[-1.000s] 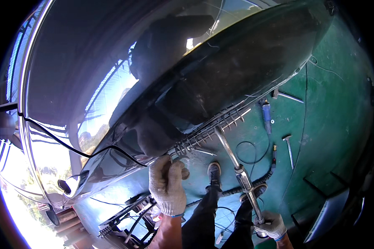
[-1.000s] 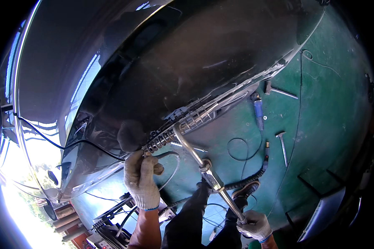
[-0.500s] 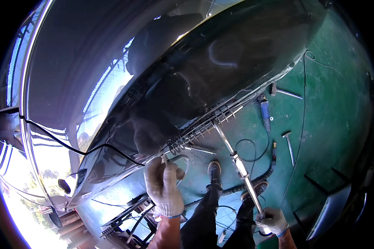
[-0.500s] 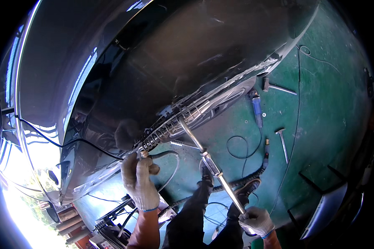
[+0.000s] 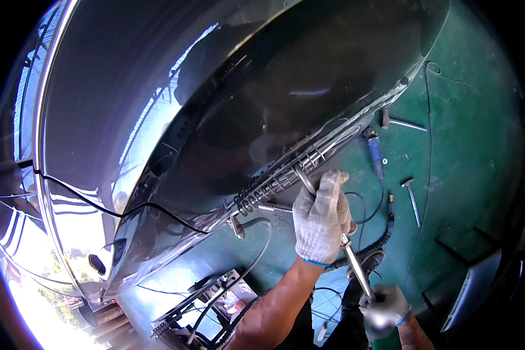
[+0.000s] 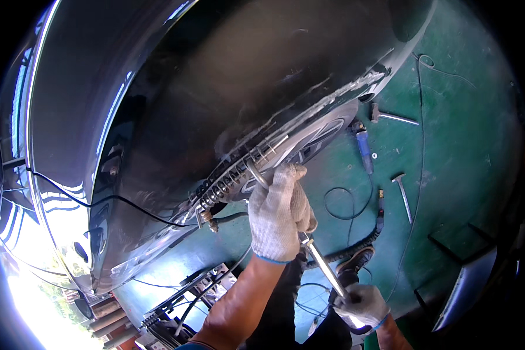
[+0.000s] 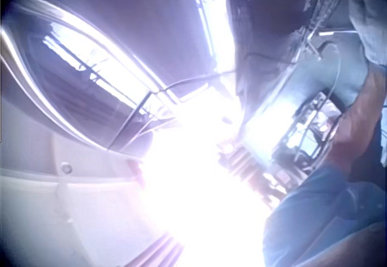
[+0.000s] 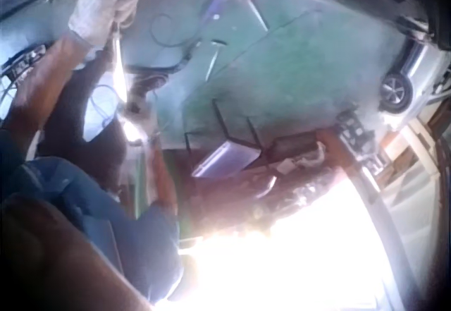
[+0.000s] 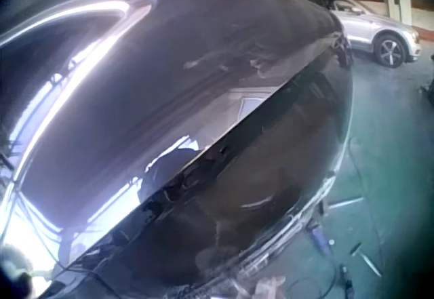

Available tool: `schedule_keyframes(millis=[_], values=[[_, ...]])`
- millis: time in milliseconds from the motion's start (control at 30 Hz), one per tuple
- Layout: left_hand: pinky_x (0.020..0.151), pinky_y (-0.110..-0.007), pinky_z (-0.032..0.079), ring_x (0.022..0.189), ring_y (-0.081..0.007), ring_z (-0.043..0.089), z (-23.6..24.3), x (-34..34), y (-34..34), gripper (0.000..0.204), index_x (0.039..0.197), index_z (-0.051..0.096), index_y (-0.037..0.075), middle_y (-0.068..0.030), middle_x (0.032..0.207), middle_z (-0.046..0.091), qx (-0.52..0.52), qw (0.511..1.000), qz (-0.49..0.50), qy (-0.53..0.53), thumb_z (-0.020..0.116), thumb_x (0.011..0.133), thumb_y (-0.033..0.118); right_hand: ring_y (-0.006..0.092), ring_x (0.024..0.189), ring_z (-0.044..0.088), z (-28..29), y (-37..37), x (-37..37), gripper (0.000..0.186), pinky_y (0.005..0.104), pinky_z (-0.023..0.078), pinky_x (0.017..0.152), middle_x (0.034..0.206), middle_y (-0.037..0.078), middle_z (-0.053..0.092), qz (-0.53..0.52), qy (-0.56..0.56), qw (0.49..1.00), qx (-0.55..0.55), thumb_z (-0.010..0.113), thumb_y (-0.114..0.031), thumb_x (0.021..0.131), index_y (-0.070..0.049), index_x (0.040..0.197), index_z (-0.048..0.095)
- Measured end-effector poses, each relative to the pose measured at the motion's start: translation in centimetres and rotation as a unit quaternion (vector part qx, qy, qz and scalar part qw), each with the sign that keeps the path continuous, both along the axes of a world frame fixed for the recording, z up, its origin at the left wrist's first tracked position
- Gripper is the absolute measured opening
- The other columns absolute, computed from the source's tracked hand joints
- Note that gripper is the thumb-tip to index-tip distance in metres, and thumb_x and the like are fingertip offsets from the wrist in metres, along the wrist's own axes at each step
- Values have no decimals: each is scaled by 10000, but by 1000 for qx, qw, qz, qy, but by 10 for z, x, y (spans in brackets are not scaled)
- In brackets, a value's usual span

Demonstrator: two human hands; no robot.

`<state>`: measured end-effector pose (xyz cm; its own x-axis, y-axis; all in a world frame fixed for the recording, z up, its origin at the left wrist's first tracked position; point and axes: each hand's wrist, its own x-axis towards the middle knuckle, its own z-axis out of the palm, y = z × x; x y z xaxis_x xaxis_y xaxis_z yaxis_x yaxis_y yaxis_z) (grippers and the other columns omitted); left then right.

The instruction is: The person uses a pneumatic dent puller to remove a dent from the rear quarter panel of a dark-colored car. They attach the puller to the damaged area, apply heat with a heat gun, and then use a grinder to smooth the surface. The process involves repeated heating and pulling to gradually reshape the metal.

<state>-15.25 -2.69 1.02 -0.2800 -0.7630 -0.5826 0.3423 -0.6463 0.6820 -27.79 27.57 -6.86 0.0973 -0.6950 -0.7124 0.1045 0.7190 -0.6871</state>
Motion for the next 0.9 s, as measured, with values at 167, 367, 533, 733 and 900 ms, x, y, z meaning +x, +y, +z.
schedule_keyframes(millis=[167,367,533,733,900], values=[[413,-287,344,426,-94,392,-2,-2,0,310,1051,644,1,2,566,441,-35,999,16,-29,585,1030,305,126,595,616,37,-121,7,253,315,489,573,683,76,624,50,-19,999,-6,778,-232,849,-9,814,664],[405,-300,320,411,-96,333,3,-3,1,355,1028,615,7,24,529,359,-22,999,24,-40,586,1019,361,121,668,654,-3,10,-13,176,272,534,589,796,86,703,-64,-9,998,28,823,13,755,26,882,702],[520,-316,458,554,-145,513,-4,9,11,385,1152,598,-3,-28,678,518,-25,1000,5,-8,600,1014,356,111,659,647,15,8,-10,167,257,525,591,760,83,688,-121,-78,982,119,799,-2,771,46,890,692],[796,-278,529,921,-151,644,-33,98,58,472,1325,503,-15,-92,1033,659,-304,901,135,-278,730,927,102,94,606,620,35,-26,-12,145,253,497,545,690,65,671,-50,20,994,94,783,-49,791,36,847,680],[834,-289,529,918,-134,641,-29,137,41,404,1298,542,11,-88,1069,648,-318,852,176,-378,705,930,42,92,576,609,23,-18,-11,115,258,473,516,667,74,664,-24,63,997,38,773,-34,787,22,802,673]])
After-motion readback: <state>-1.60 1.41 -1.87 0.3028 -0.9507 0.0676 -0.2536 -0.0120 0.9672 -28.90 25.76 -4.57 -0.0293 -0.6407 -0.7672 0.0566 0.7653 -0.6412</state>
